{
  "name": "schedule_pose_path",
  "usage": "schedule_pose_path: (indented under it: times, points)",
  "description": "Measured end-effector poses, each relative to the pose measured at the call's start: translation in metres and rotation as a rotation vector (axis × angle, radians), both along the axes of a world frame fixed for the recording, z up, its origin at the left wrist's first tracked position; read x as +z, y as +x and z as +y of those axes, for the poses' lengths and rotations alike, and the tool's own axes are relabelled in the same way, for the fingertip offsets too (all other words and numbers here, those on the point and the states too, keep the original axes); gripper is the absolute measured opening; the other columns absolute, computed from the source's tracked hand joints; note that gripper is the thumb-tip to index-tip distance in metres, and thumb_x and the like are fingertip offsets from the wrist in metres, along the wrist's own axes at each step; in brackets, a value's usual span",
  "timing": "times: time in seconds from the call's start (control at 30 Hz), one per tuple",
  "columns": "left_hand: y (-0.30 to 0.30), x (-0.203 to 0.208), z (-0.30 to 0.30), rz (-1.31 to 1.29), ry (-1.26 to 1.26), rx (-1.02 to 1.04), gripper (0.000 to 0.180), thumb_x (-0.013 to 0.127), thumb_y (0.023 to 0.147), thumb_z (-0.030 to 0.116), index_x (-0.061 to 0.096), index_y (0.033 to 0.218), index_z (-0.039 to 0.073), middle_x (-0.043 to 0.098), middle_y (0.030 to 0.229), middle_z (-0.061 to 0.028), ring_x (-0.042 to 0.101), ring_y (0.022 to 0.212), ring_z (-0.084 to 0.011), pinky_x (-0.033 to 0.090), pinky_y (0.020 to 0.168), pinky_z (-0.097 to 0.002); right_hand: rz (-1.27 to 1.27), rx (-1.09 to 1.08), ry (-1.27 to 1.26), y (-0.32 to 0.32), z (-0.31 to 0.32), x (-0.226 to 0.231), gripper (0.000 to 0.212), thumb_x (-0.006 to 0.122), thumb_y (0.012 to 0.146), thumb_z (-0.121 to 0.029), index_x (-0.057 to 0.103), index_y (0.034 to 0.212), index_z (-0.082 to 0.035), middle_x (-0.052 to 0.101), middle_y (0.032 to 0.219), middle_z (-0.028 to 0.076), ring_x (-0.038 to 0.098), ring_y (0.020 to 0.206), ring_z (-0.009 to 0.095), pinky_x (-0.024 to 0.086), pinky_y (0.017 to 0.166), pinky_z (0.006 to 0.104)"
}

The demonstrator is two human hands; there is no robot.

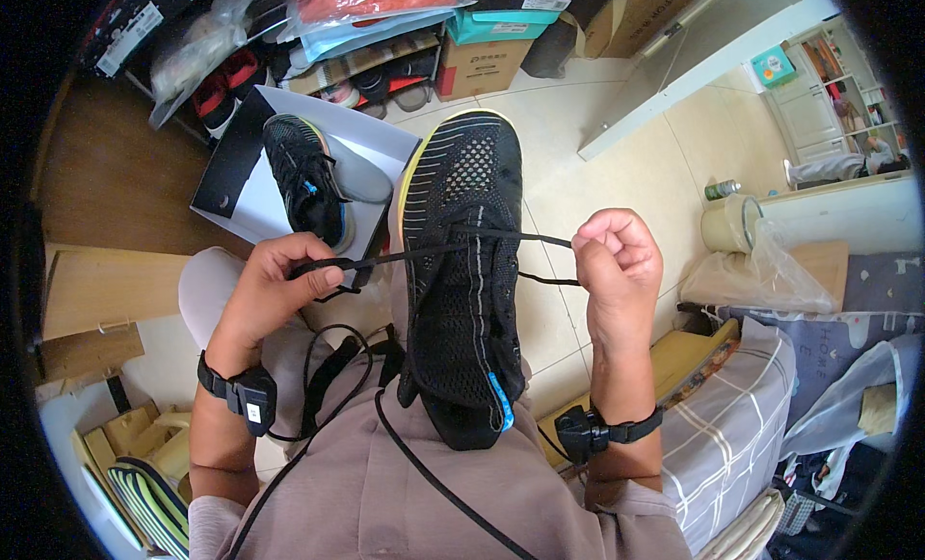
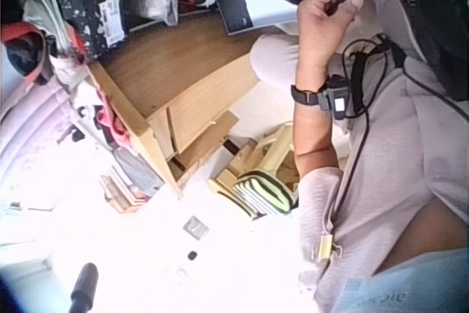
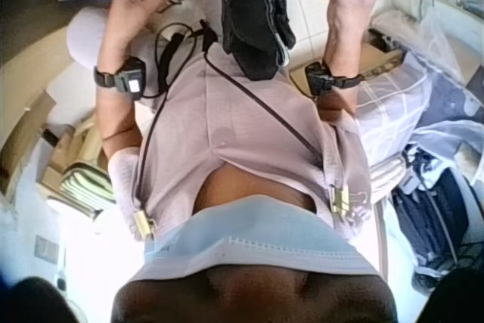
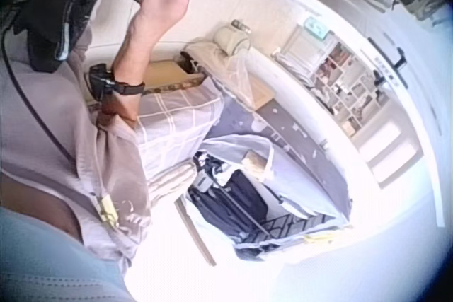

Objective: The person laces a black athletic shoe by hand, pulling the laces through the eyelets and adjusting the fit.

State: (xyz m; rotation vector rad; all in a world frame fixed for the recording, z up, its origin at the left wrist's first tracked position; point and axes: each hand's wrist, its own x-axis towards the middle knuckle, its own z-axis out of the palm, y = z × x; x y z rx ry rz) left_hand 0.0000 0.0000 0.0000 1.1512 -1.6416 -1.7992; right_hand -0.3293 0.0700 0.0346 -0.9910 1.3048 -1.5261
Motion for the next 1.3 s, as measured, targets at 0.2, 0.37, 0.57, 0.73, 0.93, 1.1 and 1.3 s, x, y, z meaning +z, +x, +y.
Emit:
schedule_pose_path:
  times: [0.2, 0.37, 0.57, 0.73, 0.93, 1.1, 1.3]
  points:
    - [0.002, -0.004, 0.0, 0.088, -0.162, 0.137, 0.026, 0.058, 0.096, 0.023, 0.069, 0.106, 0.002, 0.057, 0.078, 0.0027, 0.049, 0.07, -0.0061, 0.038, 0.063, -0.0194, 0.133, 0.084, 0.089, 0.003, 0.0, -0.002, 0.012, 0.054, 0.083, 0.005, 0.061, 0.091, -0.001, 0.058, 0.073, -0.001, 0.048, 0.061, 0.004, 0.038, 0.056, 0.018]
    - [0.0, 0.014, 0.001, 0.158, -0.032, 0.17, 0.034, 0.052, 0.099, 0.03, 0.067, 0.11, 0.001, 0.057, 0.066, 0.0031, 0.049, 0.063, -0.0036, 0.036, 0.058, -0.0179, 0.382, -0.019, 0.088, 0.006, 0.001, -0.008, 0.012, 0.059, 0.086, 0.003, 0.063, 0.097, 0.001, 0.064, 0.092, 0.004, 0.058, 0.084, 0.01, 0.046, 0.077, 0.0236]
    - [-0.002, 0.018, 0.003, 0.228, 0.048, 0.154, 0.027, 0.048, 0.099, 0.019, 0.065, 0.112, 0.002, 0.061, 0.077, 0.0002, 0.055, 0.068, -0.0049, 0.041, 0.059, -0.0178, 0.655, 0.206, -0.167, 0.042, 0.013, 0.024, 0.018, 0.068, 0.078, 0.0, 0.067, 0.096, -0.001, 0.063, 0.11, 0.014, 0.057, 0.107, 0.023, 0.043, 0.094, 0.0348]
    - [-0.015, 0.004, 0.004, 0.3, -0.159, 0.141, 0.024, 0.047, 0.095, 0.013, 0.067, 0.103, 0.0, 0.056, 0.083, -0.0007, 0.047, 0.072, -0.0044, 0.036, 0.063, -0.0194, 0.818, 0.387, -0.084, 0.052, 0.013, 0.023, 0.039, 0.053, 0.068, 0.011, 0.072, 0.098, -0.005, 0.055, 0.127, 0.017, 0.053, 0.117, 0.027, 0.042, 0.095, 0.0351]
    - [-0.015, 0.022, 0.008, 0.333, 0.052, 0.144, 0.04, 0.044, 0.099, 0.032, 0.061, 0.113, -0.001, 0.049, 0.068, 0.002, 0.035, 0.055, -0.0028, 0.028, 0.053, -0.0192, 0.803, 0.334, -0.068, 0.037, 0.014, 0.017, 0.036, 0.051, 0.068, 0.012, 0.072, 0.093, -0.005, 0.058, 0.122, 0.014, 0.053, 0.116, 0.026, 0.044, 0.09, 0.0323]
    - [-0.012, 0.017, 0.003, 0.382, 0.089, 0.106, 0.041, 0.051, 0.097, 0.034, 0.061, 0.12, 0.001, 0.054, 0.073, 0.0012, 0.039, 0.053, -0.0027, 0.031, 0.05, -0.0179, 0.866, 0.296, -0.131, 0.039, 0.007, 0.013, 0.025, 0.054, 0.071, 0.011, 0.069, 0.085, -0.004, 0.064, 0.108, 0.011, 0.056, 0.107, 0.025, 0.043, 0.091, 0.0336]
    - [-0.066, 0.005, 0.003, 0.186, -0.533, 0.006, 0.028, 0.075, 0.077, 0.014, 0.068, 0.102, 0.003, 0.06, 0.079, -0.0045, 0.052, 0.063, -0.0118, 0.042, 0.056, -0.0277, 0.895, 0.209, -0.107, 0.05, 0.003, 0.012, 0.009, 0.067, 0.079, 0.001, 0.069, 0.088, -0.001, 0.063, 0.101, 0.011, 0.058, 0.1, 0.023, 0.045, 0.089, 0.0332]
